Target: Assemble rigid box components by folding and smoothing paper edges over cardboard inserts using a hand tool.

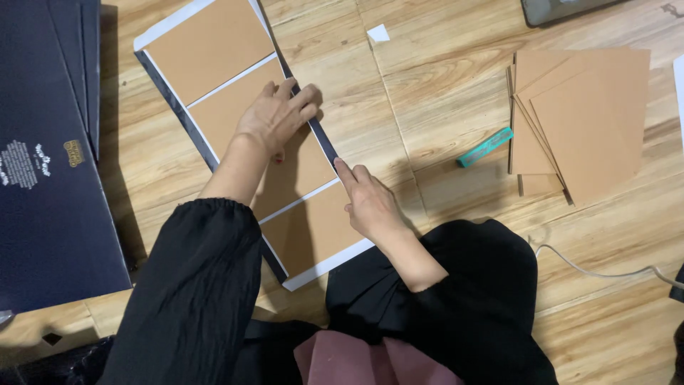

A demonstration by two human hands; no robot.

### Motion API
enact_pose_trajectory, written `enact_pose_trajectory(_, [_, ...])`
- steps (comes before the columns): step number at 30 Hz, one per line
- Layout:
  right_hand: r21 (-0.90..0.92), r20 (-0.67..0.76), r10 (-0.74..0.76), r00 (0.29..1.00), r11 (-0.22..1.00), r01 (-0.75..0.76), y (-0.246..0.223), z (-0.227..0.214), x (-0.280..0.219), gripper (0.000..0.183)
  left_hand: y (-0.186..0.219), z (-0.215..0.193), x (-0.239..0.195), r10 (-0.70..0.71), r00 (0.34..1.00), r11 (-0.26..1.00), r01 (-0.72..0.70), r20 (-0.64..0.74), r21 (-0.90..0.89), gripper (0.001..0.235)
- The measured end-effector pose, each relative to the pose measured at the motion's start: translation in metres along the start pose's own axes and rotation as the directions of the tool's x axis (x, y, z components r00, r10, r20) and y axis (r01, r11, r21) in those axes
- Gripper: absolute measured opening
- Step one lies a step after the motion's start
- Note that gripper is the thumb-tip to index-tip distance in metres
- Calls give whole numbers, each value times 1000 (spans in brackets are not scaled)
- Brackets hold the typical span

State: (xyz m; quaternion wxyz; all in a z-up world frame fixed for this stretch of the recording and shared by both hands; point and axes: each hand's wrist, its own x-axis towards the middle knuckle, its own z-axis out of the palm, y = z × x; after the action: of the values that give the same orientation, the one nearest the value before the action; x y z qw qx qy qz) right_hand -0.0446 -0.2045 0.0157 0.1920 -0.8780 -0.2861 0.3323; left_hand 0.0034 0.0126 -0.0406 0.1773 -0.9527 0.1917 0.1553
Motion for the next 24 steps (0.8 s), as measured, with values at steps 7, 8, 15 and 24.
enact_pose_trajectory(7, [-67, 6, -29, 1000, 997, 29, -4, 1, -6, 74, 27, -15, -15, -168, 974, 985, 173, 154, -22, 118])
enact_pose_trajectory(8, [-57, 7, -28, 1000, 998, 29, -4, 1, -7, 75, 35, -27, -22, -221, 953, 974, 225, 205, 8, 98])
enact_pose_trajectory(15, [-149, -37, -106, 994, 984, 99, 0, 9, -12, 85, 94, -36, -70, -327, 944, 882, 324, 51, -341, 82])
enact_pose_trajectory(24, [-164, -176, -155, 972, 978, 126, 152, -65, -14, 48, 108, 2, -69, -521, 830, 725, 307, -200, -617, 53])
